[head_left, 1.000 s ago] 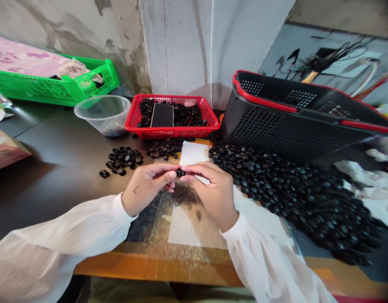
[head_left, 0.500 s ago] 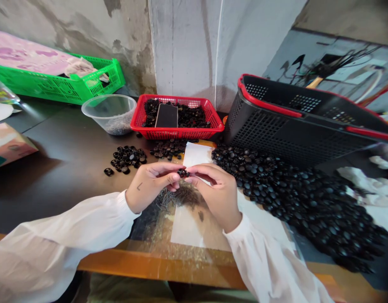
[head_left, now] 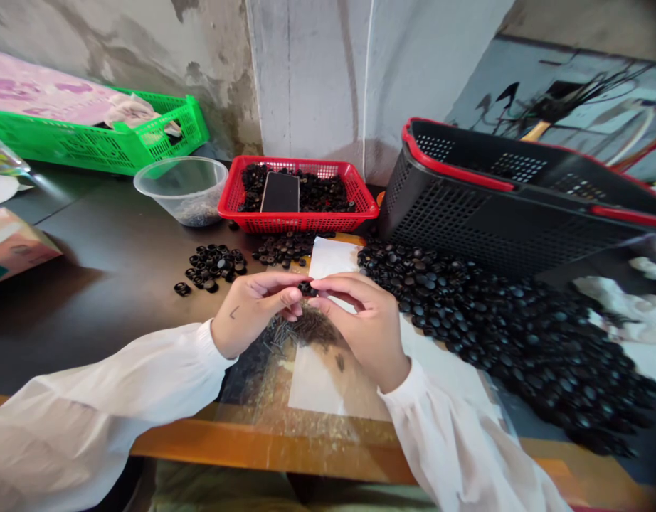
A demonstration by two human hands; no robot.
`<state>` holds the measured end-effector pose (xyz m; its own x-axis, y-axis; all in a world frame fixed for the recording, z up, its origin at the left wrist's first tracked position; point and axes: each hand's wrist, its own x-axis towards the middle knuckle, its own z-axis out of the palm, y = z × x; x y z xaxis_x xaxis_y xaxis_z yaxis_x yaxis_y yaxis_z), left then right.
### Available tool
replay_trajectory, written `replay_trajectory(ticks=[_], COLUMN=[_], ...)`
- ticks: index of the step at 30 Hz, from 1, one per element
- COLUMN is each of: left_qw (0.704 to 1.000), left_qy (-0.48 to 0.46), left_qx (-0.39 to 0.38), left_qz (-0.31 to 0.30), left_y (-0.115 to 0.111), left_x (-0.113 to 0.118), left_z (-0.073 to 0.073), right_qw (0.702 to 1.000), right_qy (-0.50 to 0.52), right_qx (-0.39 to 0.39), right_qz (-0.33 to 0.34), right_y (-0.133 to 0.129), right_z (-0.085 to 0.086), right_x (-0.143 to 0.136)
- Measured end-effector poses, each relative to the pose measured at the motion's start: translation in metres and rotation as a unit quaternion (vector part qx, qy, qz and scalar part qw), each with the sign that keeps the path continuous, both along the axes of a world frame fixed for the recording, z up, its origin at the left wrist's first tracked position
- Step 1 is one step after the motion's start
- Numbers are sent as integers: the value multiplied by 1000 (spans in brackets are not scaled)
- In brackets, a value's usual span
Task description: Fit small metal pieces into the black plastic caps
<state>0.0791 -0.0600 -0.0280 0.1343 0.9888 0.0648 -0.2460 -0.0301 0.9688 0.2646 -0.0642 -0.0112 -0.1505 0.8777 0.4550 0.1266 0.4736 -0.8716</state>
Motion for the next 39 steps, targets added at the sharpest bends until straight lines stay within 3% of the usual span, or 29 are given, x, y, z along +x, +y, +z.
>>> replay_trajectory(ticks=[9,18,39], left_qw=[1000,999,998], left_qy=[-5,18,24], left_qx=[11,4,45], left_qz=[8,31,32], left_y=[0,1,0], left_x=[0,1,2], left_z=[0,3,4], right_qw=[996,995,1000], right_qy=[50,44,-7], right_qx=[-75,-93,-21], right_qz=[7,-2,1], right_y=[2,1,-1], right_z=[1,2,3], right_x=[0,-1,0])
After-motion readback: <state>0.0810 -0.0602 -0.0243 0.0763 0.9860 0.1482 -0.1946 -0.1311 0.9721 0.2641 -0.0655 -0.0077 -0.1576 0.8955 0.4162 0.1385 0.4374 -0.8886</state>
